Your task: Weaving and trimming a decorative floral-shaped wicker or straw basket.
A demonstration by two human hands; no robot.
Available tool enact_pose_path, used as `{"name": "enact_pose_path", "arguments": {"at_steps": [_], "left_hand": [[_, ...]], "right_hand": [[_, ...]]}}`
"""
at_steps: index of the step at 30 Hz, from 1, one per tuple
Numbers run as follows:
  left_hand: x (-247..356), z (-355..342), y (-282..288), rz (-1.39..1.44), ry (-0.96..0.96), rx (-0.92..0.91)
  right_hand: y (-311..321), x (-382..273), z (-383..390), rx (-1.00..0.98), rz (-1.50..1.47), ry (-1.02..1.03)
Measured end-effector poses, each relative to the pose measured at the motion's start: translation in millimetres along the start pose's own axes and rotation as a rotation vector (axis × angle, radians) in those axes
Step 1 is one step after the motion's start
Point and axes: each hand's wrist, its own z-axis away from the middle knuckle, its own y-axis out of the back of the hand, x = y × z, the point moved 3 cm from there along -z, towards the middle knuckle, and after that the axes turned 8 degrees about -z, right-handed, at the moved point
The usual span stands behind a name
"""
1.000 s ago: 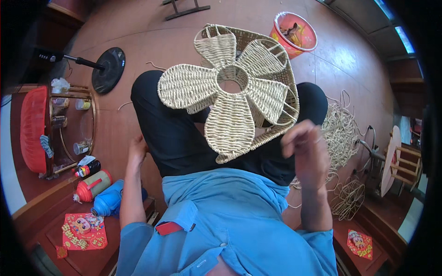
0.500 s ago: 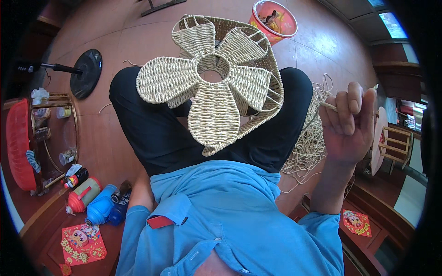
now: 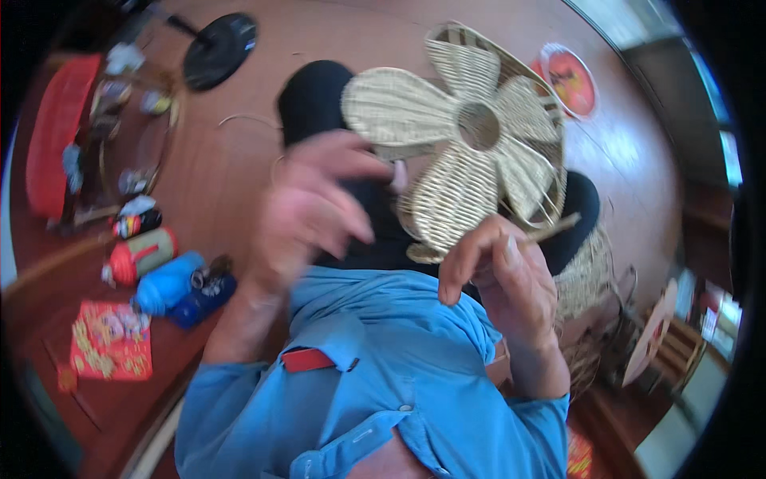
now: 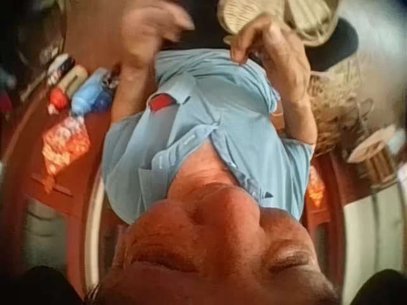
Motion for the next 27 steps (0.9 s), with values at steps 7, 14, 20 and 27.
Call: {"name": "enact_pose_path", "arguments": {"at_steps": [7, 14, 20, 27], "left_hand": [[-15.6, 24.5, -49.3, 0.357, 0.367, -0.622], [-25.7, 39.4, 124.1, 0.237, 0.227, 0.058], [-139.6, 78.7, 283.3, -0.590, 0.471, 0.700], [-292.4, 121.6, 316.7, -1.422, 0.622, 1.135]], "right_hand": [[-7.2, 4.8, -8.1, 0.082, -0.125, 0.084], [50.8, 4.6, -0.8, 0.245, -0.223, 0.080], [122.3, -8.7, 12.7, 0.491, 0.286, 0.185], [135.3, -5.6, 41.3, 0.583, 1.113, 0.120]]}}
